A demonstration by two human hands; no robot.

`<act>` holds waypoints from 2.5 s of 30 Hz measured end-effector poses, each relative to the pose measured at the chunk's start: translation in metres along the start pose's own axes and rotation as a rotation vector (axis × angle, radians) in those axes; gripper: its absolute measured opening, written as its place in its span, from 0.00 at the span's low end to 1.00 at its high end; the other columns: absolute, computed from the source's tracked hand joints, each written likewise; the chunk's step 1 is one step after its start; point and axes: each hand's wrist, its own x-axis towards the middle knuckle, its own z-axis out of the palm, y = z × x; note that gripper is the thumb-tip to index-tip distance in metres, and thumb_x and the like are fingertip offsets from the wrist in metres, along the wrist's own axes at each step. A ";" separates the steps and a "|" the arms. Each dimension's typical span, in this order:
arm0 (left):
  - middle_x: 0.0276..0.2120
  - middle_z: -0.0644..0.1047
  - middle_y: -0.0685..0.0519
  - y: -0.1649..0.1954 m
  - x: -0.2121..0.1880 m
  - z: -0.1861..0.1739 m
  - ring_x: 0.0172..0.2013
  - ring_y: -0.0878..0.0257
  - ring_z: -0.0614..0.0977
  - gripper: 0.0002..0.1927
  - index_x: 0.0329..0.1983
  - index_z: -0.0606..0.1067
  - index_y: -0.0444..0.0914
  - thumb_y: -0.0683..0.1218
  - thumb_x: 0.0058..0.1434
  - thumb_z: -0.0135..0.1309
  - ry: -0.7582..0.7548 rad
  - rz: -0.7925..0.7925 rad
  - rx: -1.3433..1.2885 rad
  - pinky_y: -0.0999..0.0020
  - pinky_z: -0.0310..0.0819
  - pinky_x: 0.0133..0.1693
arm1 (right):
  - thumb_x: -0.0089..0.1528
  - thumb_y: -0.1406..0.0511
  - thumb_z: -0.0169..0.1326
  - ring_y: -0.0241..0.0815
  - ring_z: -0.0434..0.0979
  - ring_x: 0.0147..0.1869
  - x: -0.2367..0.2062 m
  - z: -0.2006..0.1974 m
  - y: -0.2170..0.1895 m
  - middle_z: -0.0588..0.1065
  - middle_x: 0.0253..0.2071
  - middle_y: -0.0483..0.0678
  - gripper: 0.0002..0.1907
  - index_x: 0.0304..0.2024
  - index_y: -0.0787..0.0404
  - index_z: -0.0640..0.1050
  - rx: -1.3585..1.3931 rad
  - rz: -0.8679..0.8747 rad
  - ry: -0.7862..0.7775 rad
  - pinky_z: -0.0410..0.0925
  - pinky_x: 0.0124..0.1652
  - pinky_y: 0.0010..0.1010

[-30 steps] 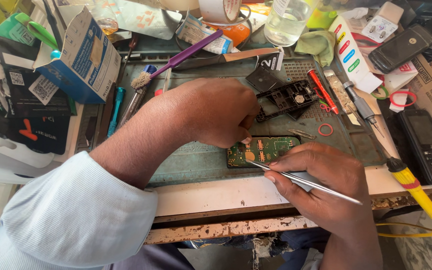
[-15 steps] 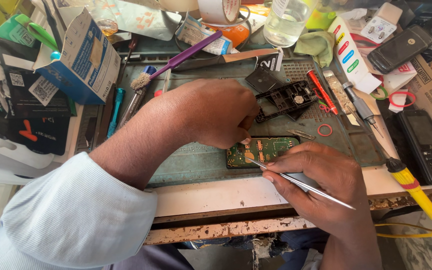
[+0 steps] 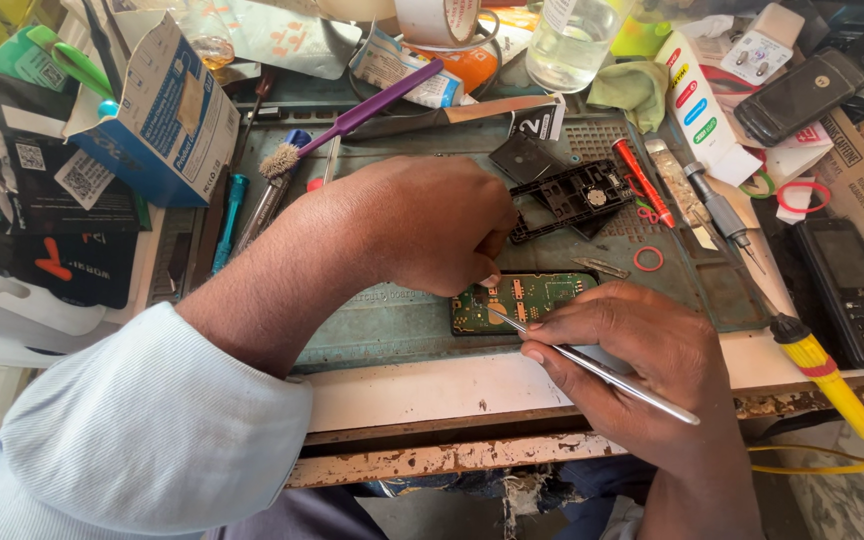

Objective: The person uses tweezers and a soldering iron to repair components on a circuit board removed from a mobile phone.

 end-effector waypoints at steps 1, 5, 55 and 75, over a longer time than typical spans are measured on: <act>0.31 0.82 0.51 0.000 0.000 0.000 0.39 0.51 0.84 0.07 0.31 0.82 0.43 0.50 0.53 0.63 0.001 0.000 0.002 0.53 0.77 0.40 | 0.54 0.70 0.68 0.40 0.86 0.40 0.000 0.000 0.000 0.83 0.34 0.47 0.10 0.37 0.62 0.82 0.005 0.004 0.002 0.76 0.38 0.30; 0.31 0.82 0.51 0.000 0.000 0.000 0.39 0.50 0.84 0.07 0.31 0.82 0.43 0.50 0.53 0.63 0.011 0.017 0.010 0.52 0.77 0.40 | 0.55 0.70 0.68 0.40 0.86 0.41 0.000 0.000 -0.001 0.83 0.35 0.46 0.09 0.38 0.61 0.82 0.009 0.004 0.009 0.76 0.39 0.30; 0.31 0.83 0.51 0.003 0.000 0.001 0.39 0.51 0.84 0.06 0.31 0.82 0.44 0.50 0.53 0.62 -0.004 -0.001 0.009 0.53 0.77 0.40 | 0.58 0.69 0.65 0.41 0.85 0.39 0.000 0.002 -0.005 0.82 0.33 0.47 0.06 0.36 0.61 0.81 -0.065 0.039 0.045 0.75 0.38 0.32; 0.31 0.82 0.51 0.004 0.000 0.000 0.39 0.52 0.84 0.05 0.31 0.82 0.44 0.49 0.54 0.61 -0.005 -0.008 0.014 0.53 0.77 0.40 | 0.58 0.69 0.66 0.42 0.85 0.39 0.000 0.001 -0.005 0.82 0.33 0.47 0.07 0.37 0.61 0.80 -0.070 0.055 0.053 0.74 0.38 0.32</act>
